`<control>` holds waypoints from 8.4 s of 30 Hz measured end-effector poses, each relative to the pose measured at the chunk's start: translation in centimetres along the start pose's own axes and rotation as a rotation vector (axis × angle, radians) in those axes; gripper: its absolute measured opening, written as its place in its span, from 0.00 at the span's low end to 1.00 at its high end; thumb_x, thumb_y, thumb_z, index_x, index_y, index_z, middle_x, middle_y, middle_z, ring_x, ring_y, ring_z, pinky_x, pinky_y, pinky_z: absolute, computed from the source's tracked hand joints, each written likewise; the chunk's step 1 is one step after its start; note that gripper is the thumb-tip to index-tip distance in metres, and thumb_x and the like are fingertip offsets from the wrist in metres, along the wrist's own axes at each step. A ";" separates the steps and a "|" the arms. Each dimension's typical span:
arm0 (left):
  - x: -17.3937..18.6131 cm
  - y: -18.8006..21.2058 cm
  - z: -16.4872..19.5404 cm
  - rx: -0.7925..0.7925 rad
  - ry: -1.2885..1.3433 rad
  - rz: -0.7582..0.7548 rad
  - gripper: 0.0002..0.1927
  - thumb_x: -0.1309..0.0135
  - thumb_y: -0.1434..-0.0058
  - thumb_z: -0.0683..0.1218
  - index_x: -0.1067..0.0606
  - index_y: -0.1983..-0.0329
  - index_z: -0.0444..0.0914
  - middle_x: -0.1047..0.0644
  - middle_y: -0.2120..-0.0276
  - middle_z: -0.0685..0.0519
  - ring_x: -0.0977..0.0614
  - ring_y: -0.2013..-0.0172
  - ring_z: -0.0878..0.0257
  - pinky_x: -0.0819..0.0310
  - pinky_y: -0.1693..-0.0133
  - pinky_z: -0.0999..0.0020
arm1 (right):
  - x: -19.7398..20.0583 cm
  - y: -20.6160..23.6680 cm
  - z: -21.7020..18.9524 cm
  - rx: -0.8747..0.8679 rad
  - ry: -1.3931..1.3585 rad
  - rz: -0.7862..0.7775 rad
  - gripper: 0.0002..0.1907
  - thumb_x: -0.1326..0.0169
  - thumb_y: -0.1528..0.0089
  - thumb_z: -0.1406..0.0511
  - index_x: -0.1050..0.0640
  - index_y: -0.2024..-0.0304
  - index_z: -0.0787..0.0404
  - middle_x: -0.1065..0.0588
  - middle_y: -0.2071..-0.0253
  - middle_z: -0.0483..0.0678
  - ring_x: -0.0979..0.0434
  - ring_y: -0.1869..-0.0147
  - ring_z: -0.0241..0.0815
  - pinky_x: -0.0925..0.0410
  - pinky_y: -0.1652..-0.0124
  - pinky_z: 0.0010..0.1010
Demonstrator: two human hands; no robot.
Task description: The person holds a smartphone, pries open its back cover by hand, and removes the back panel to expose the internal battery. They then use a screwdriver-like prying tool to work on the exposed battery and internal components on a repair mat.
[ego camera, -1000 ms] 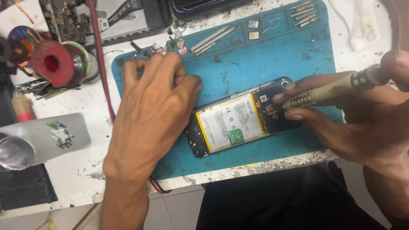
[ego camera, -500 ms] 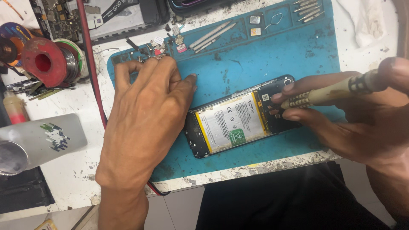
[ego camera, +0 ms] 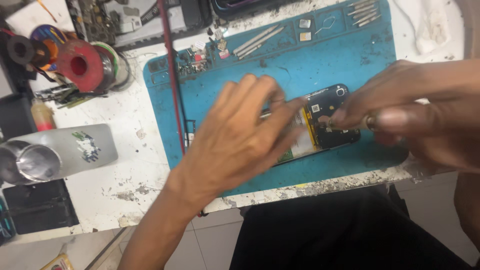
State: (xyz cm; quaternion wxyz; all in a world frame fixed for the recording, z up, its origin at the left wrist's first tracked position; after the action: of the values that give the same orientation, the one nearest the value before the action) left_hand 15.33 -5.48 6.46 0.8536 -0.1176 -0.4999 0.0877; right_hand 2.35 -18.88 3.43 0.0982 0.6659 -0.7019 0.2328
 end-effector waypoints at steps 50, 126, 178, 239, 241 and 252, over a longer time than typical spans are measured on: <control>4.7 1.7 -5.5 0.295 -0.273 0.066 0.05 0.38 0.37 0.41 0.20 0.64 0.32 0.24 0.63 0.48 0.23 0.57 0.51 0.32 0.54 0.52 | 0.0 -2.6 -3.4 0.278 -0.075 0.075 0.25 0.44 0.44 0.77 0.27 0.48 0.50 0.32 0.42 0.50 0.21 0.44 0.47 0.21 0.50 0.32; -2.6 0.0 -0.1 -0.004 0.058 -0.062 0.36 0.29 0.50 0.62 0.24 0.49 0.34 0.26 0.44 0.45 0.26 0.46 0.50 0.31 0.45 0.52 | 0.0 -2.1 -3.2 0.234 -0.253 0.002 0.21 0.50 0.37 0.78 0.30 0.44 0.56 0.25 0.44 0.52 0.18 0.38 0.52 0.21 0.42 0.44; -1.5 -0.1 -0.4 -0.002 0.150 0.165 0.11 0.32 0.36 0.48 0.19 0.54 0.39 0.24 0.42 0.52 0.25 0.41 0.56 0.32 0.41 0.57 | 0.8 -3.1 -4.7 0.298 0.102 0.228 0.38 0.46 0.38 0.77 0.45 0.29 0.54 0.23 0.53 0.63 0.16 0.46 0.56 0.22 0.47 0.45; 5.9 1.7 -4.6 0.297 -0.243 0.145 0.07 0.43 0.36 0.43 0.23 0.65 0.32 0.25 0.60 0.45 0.23 0.55 0.49 0.34 0.52 0.52 | 1.9 -5.2 -1.4 0.115 0.100 0.207 0.39 0.39 0.44 0.72 0.42 0.35 0.45 0.22 0.49 0.55 0.18 0.43 0.48 0.21 0.44 0.36; 5.8 1.7 -5.1 0.343 -0.227 0.126 0.07 0.43 0.35 0.43 0.22 0.65 0.32 0.25 0.61 0.46 0.23 0.56 0.50 0.33 0.52 0.53 | 2.3 -5.1 -2.0 0.157 0.201 0.275 0.39 0.36 0.47 0.70 0.39 0.38 0.48 0.24 0.49 0.56 0.19 0.44 0.47 0.21 0.46 0.35; 2.6 -1.7 -2.7 0.252 0.367 0.137 0.25 0.44 0.32 0.46 0.32 0.34 0.35 0.22 0.45 0.47 0.21 0.41 0.54 0.30 0.38 0.56 | 2.9 -5.0 -1.8 0.181 0.146 0.196 0.26 0.51 0.42 0.83 0.27 0.47 0.54 0.19 0.48 0.49 0.14 0.47 0.47 0.17 0.53 0.28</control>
State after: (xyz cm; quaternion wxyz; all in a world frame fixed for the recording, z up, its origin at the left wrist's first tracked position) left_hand 19.01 -6.71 7.87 0.9302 -0.0577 -0.3122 0.1842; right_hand 6.68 -20.61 7.27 0.0654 0.5816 -0.7307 0.3515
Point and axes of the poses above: each hand's wrist, its own y-axis away from the middle knuckle, its own x-axis out of the back of the hand, z = x × y, the point moved 9 cm from there along -y, towards the middle knuckle
